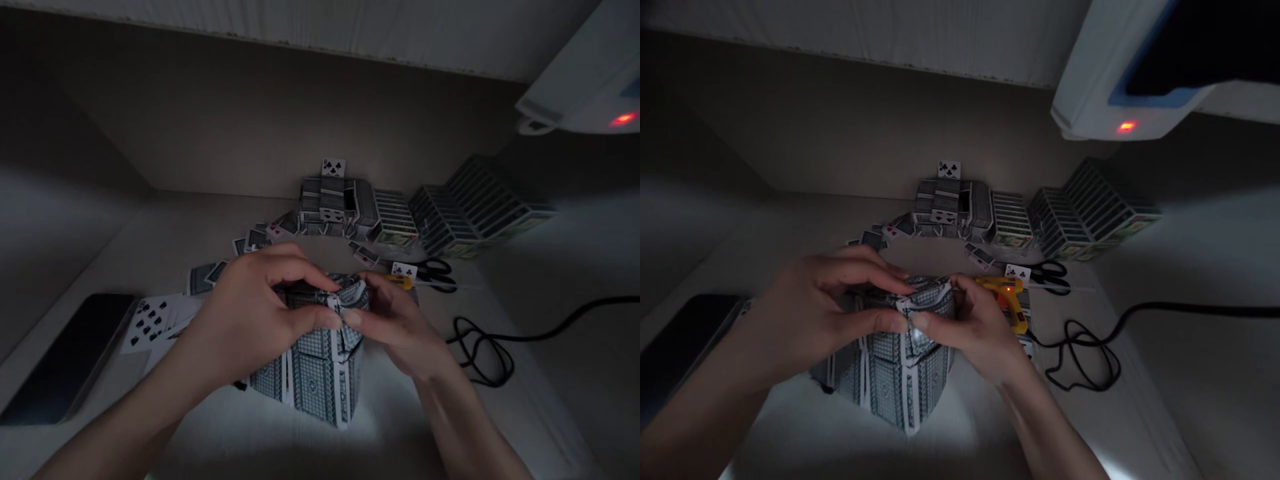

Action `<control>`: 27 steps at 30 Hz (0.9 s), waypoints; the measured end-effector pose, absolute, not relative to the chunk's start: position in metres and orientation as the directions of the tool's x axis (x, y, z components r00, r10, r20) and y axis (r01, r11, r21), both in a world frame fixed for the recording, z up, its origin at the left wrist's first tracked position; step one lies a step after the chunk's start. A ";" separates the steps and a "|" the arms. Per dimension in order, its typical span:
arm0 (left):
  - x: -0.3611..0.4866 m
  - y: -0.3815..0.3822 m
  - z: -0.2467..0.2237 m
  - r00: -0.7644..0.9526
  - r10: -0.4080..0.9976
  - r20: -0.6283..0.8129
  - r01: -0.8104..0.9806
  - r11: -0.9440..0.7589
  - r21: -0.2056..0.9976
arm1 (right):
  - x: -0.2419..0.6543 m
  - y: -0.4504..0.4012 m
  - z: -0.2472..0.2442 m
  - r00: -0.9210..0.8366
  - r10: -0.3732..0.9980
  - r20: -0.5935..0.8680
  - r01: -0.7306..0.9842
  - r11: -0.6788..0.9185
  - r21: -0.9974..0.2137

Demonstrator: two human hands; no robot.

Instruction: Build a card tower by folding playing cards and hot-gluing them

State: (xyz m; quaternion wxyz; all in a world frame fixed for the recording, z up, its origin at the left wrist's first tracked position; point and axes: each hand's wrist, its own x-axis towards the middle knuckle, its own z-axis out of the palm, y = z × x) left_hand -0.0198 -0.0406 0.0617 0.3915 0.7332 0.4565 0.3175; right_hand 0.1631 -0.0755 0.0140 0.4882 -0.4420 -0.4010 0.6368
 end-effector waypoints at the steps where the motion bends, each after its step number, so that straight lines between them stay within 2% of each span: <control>1: -0.020 -0.041 0.061 0.380 0.918 0.110 0.417 -0.276 0.866 | 0.163 -0.075 0.014 -0.133 0.977 -0.167 -0.264 -0.198 -0.944; 18: -0.025 -0.041 0.062 0.401 0.908 0.124 0.430 -0.306 0.849 | 0.162 -0.073 0.014 -0.145 0.977 -0.155 -0.269 -0.190 -0.944; 27: -0.028 -0.038 0.063 0.335 0.937 0.099 0.442 -0.249 0.862 | 0.161 -0.062 0.022 -0.190 0.968 -0.166 -0.180 -0.201 -0.963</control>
